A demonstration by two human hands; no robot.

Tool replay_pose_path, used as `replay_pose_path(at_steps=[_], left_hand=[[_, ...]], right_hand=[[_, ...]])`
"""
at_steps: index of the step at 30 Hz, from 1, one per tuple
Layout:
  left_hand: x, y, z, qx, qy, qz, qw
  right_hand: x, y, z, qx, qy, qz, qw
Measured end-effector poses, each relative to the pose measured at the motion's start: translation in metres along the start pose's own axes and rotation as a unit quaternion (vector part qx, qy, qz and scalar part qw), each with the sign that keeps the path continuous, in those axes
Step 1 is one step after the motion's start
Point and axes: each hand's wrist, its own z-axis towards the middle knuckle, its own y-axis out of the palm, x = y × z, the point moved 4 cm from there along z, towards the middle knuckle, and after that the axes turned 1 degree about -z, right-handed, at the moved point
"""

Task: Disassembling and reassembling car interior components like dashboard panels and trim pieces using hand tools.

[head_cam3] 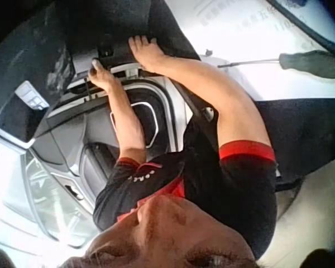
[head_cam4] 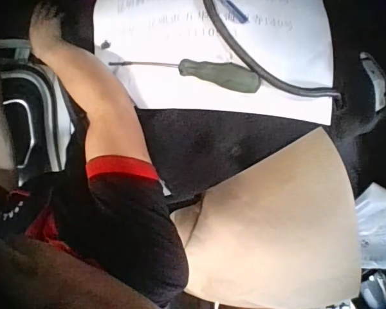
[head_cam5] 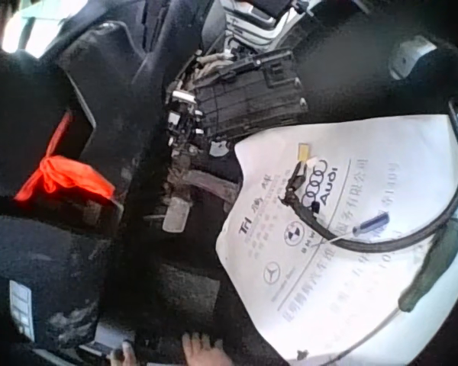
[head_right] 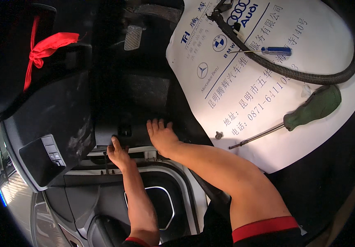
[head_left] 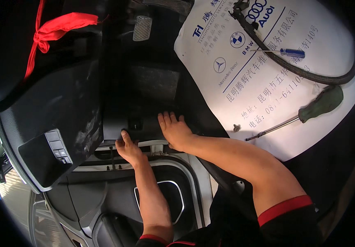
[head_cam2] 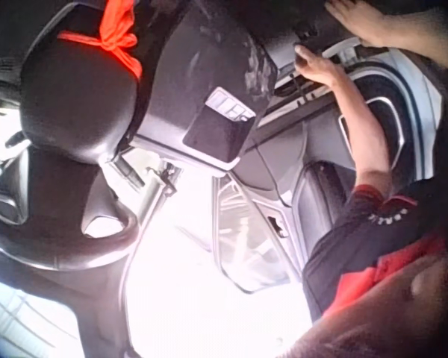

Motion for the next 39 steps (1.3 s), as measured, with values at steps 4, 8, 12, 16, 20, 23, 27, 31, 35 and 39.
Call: replay_pose_path(at_steps=[4, 8, 12, 16, 20, 23, 27, 31, 35, 39], left_hand=[[0.012, 0.006, -0.008, -0.017, 0.034, 0.001, 0.999], [0.003, 0.004, 0.009, -0.019, 0.051, 0.011, 0.998], [0.009, 0.007, -0.004, -0.019, 0.070, -0.038, 0.997], [0.007, 0.005, -0.003, -0.024, 0.055, -0.043, 0.997], [0.003, 0.005, 0.001, -0.037, 0.043, -0.038, 0.998], [-0.003, 0.002, 0.006, -0.033, 0.004, -0.030, 0.999], [0.004, 0.002, 0.001, -0.017, 0.009, -0.007, 1.000], [-0.004, -0.001, 0.004, -0.013, 0.004, 0.005, 1.000], [-0.007, 0.004, 0.010, 0.008, -0.005, 0.007, 1.000], [-0.013, -0.007, 0.002, -0.007, -0.003, -0.026, 1.000]], right_hand=[[0.002, 0.002, -0.002, -0.027, 0.013, 0.008, 1.000], [0.001, -0.005, 0.005, -0.060, 0.010, 0.041, 0.997], [0.002, -0.002, 0.000, -0.053, 0.007, 0.036, 0.998], [0.001, 0.002, 0.000, -0.030, 0.000, 0.031, 0.999], [0.002, 0.001, 0.004, -0.036, 0.004, 0.013, 0.999], [0.001, 0.004, 0.006, -0.032, 0.005, -0.001, 0.999], [0.000, 0.006, 0.004, -0.008, 0.005, -0.013, 1.000], [0.001, 0.001, 0.003, -0.028, 0.005, -0.017, 0.999], [0.004, 0.003, 0.011, 0.025, -0.006, -0.040, 0.999], [0.006, -0.004, 0.000, -0.020, -0.012, 0.026, 0.999]])
